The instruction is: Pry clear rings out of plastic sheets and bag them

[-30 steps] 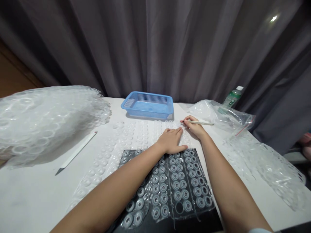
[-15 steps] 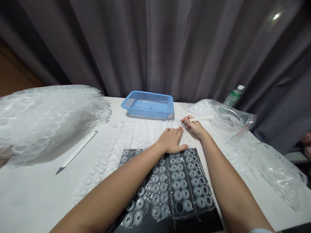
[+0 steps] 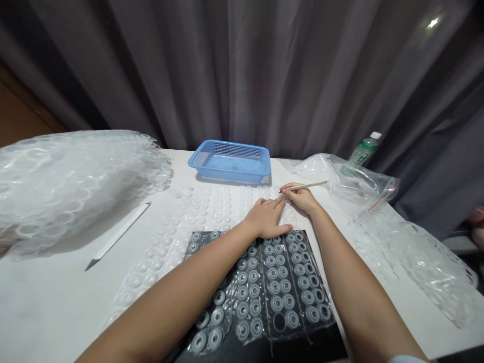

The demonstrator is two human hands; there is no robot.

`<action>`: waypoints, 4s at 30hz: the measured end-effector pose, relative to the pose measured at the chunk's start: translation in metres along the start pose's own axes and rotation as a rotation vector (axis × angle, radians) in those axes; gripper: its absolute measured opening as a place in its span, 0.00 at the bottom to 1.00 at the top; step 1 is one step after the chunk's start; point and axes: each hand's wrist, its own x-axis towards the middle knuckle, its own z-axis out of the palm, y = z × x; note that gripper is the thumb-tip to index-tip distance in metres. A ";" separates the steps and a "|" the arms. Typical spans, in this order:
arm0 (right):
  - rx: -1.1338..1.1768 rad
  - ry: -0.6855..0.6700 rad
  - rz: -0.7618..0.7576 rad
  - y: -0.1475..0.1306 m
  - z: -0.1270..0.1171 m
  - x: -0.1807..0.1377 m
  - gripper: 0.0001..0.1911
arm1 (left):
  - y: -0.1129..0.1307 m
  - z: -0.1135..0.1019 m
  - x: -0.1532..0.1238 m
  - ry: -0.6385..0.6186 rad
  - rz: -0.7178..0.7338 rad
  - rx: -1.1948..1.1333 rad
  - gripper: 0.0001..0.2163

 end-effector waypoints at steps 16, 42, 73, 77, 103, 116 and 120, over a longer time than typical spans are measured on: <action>-0.080 -0.047 -0.074 -0.005 0.001 0.001 0.09 | -0.002 0.002 0.000 0.019 0.021 -0.004 0.39; 0.109 0.082 0.086 -0.021 0.003 -0.015 0.17 | 0.001 0.002 -0.003 0.002 -0.074 0.020 0.39; -0.282 0.012 -0.265 -0.018 0.008 -0.018 0.12 | 0.002 -0.004 0.000 -0.029 -0.062 0.053 0.37; -0.266 0.410 -0.160 -0.018 0.007 -0.016 0.18 | 0.002 -0.005 -0.003 -0.050 -0.061 0.067 0.37; 0.120 0.081 0.040 -0.016 0.018 -0.026 0.06 | 0.000 -0.011 -0.008 -0.001 -0.121 0.062 0.32; -0.138 0.039 -0.111 -0.028 0.017 -0.028 0.05 | -0.001 -0.010 -0.008 -0.001 -0.103 0.051 0.32; -0.404 -0.023 -0.327 -0.029 0.008 -0.028 0.05 | -0.002 -0.011 -0.008 -0.027 -0.107 0.042 0.32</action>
